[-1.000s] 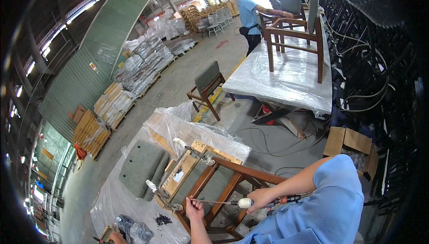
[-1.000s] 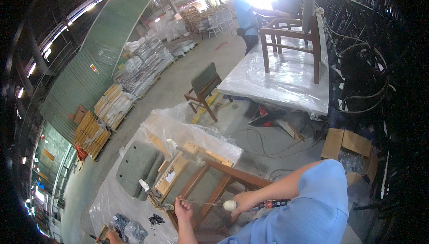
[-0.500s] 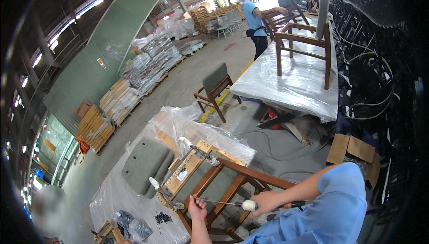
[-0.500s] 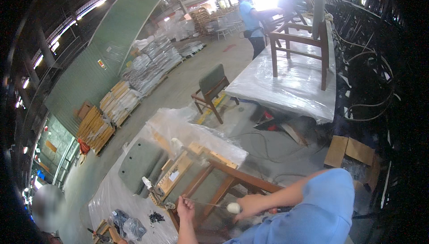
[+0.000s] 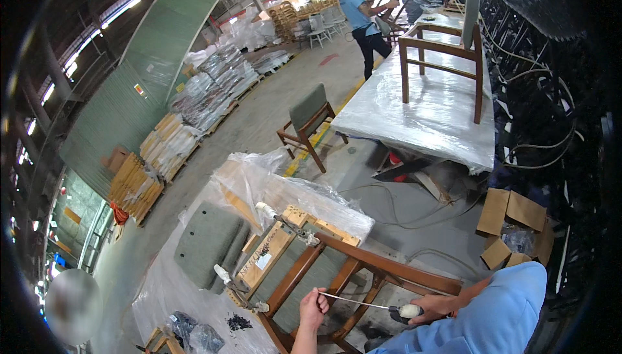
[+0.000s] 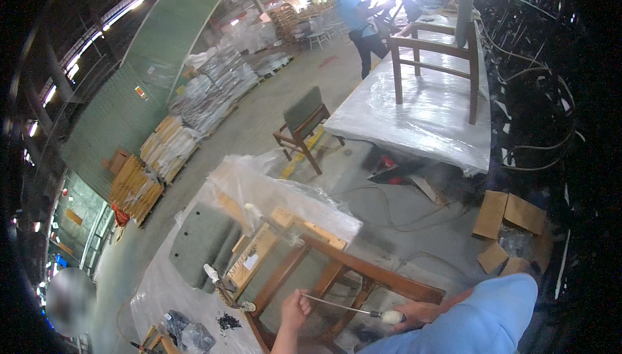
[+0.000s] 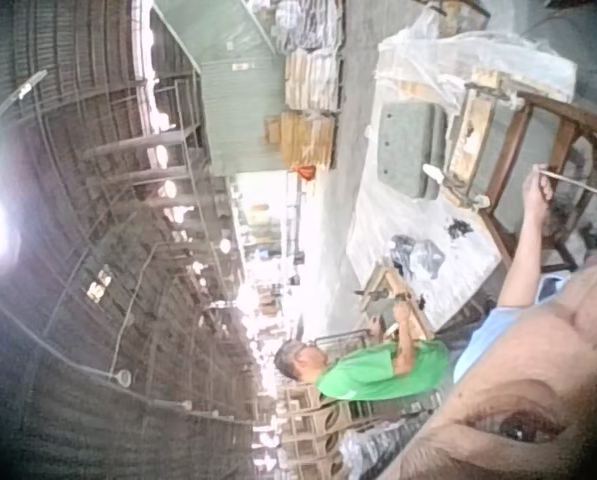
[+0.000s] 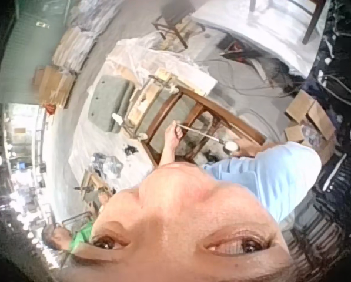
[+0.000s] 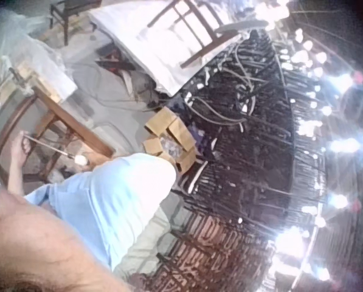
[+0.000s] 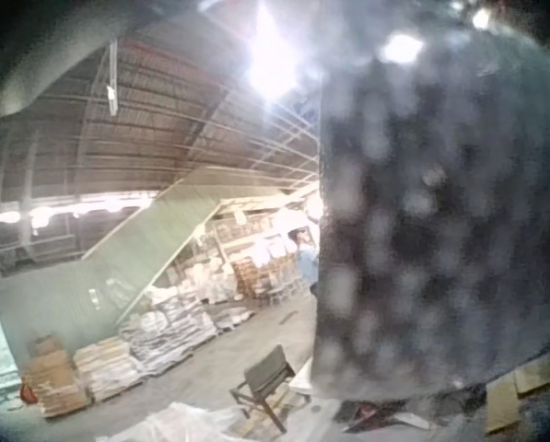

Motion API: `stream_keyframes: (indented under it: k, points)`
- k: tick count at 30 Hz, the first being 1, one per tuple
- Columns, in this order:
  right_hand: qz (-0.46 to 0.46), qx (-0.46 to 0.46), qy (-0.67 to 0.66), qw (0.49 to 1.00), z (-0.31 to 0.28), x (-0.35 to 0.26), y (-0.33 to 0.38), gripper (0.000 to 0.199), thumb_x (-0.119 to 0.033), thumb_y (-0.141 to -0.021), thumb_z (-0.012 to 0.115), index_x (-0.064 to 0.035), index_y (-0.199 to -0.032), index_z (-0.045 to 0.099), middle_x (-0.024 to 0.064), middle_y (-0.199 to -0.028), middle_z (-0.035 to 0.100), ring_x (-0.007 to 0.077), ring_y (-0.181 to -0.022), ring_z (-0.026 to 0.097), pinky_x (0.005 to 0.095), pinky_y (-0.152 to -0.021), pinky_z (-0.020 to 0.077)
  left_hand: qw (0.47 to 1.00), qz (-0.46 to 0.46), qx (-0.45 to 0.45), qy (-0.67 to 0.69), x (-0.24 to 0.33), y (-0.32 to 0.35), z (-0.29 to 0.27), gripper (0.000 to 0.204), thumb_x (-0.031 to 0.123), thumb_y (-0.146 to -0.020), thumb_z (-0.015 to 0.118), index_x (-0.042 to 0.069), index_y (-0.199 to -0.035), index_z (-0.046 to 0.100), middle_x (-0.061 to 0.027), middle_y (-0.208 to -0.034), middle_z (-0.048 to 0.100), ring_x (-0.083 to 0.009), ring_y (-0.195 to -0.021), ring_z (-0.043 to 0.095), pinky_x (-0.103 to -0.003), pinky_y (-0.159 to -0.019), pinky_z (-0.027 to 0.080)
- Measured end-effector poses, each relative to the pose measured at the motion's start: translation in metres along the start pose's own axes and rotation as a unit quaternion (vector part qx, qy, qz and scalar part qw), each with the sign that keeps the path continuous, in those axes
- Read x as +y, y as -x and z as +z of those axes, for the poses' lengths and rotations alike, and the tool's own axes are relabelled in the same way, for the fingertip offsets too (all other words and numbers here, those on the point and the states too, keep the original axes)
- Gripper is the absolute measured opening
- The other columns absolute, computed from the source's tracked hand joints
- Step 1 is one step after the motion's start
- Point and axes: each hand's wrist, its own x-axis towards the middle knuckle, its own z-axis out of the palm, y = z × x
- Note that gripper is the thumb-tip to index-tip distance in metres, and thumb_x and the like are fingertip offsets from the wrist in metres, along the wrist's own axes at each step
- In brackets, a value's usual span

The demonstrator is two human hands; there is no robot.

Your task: The person assembles wooden chairs by attaching upholstered seat cushions to chair frames using a pneumatic screwdriver. They position the seat, drive screws into the frame, and move completed chairs aside while working at a shared assembly table.

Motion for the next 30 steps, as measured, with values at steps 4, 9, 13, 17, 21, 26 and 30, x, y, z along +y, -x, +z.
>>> stream_keyframes:
  k: [4,9,13,17,21,26,30]
  points:
    - [-0.001,-0.073,-0.207,0.976,0.005,0.022,-0.016,0.053,-0.047,-0.092,0.067,-0.0052,-0.122,0.057,0.0121,-0.095,0.067,0.0222,-0.089,0.065,0.0344,-0.075,0.0514,1.000,0.001,0.017,-0.016,0.003,-0.009,-0.004,0.031,0.027,-0.106,0.050,-0.001,-0.107,0.062,0.0014,-0.065,0.042,-0.0110,-0.055,0.040,-0.026,-0.047,0.032]
    - [-0.051,-0.129,-0.418,0.898,0.005,0.020,-0.063,0.028,-0.029,-0.098,0.065,-0.0067,-0.114,0.060,0.0009,-0.079,0.061,0.0093,-0.069,0.060,0.0242,-0.058,0.0470,0.993,0.045,0.108,0.033,0.015,-0.004,-0.015,0.031,0.030,-0.105,0.053,0.000,-0.104,0.062,0.0012,-0.066,0.043,-0.0112,-0.054,0.041,-0.026,-0.046,0.032]
    - [-0.003,-0.248,-0.458,0.854,-0.010,0.005,-0.092,0.031,-0.029,-0.096,0.066,-0.0063,-0.116,0.058,-0.0001,-0.079,0.058,0.0092,-0.069,0.058,0.0255,-0.058,0.0467,0.982,0.067,0.162,0.066,0.023,-0.005,-0.024,0.029,0.031,-0.104,0.054,0.003,-0.101,0.061,0.0024,-0.067,0.042,-0.0107,-0.055,0.040,-0.026,-0.048,0.032]
    - [-0.121,-0.287,-0.439,0.843,-0.031,-0.026,-0.109,0.043,-0.029,-0.088,0.074,-0.0068,-0.119,0.055,-0.0021,-0.092,0.058,0.0085,-0.083,0.055,0.0269,-0.067,0.0470,0.968,0.096,0.208,0.105,0.025,0.002,-0.037,0.028,0.032,-0.105,0.053,0.006,-0.098,0.062,0.0034,-0.066,0.039,-0.0092,-0.056,0.038,-0.025,-0.048,0.032]
    - [-0.133,-0.277,-0.466,0.830,0.005,0.000,-0.126,0.053,-0.035,-0.084,0.076,-0.0067,-0.123,0.052,0.0000,-0.097,0.058,0.0090,-0.083,0.054,0.0264,-0.069,0.0482,0.960,0.102,0.241,0.100,0.017,0.001,-0.041,0.029,0.034,-0.104,0.054,0.006,-0.099,0.061,0.0041,-0.067,0.038,-0.0084,-0.055,0.037,-0.025,-0.047,0.031]
    - [-0.006,-0.344,-0.471,0.812,0.017,0.019,-0.134,0.056,-0.022,-0.091,0.072,-0.0032,-0.134,0.042,0.0035,-0.091,0.058,0.0124,-0.068,0.062,0.0286,-0.061,0.0517,0.965,0.081,0.242,0.055,0.025,-0.011,-0.021,0.030,0.033,-0.106,0.050,0.004,-0.104,0.059,0.0040,-0.068,0.039,-0.0082,-0.056,0.040,-0.024,-0.048,0.033]
    - [-0.009,-0.356,-0.511,0.782,0.024,0.026,-0.127,0.053,-0.024,-0.093,0.070,-0.0025,-0.133,0.042,0.0035,-0.090,0.057,0.0131,-0.068,0.061,0.0289,-0.061,0.0518,0.966,0.072,0.241,0.064,0.014,-0.010,-0.020,0.031,0.032,-0.107,0.049,0.003,-0.106,0.059,0.0033,-0.068,0.040,-0.0084,-0.056,0.040,-0.024,-0.048,0.034]
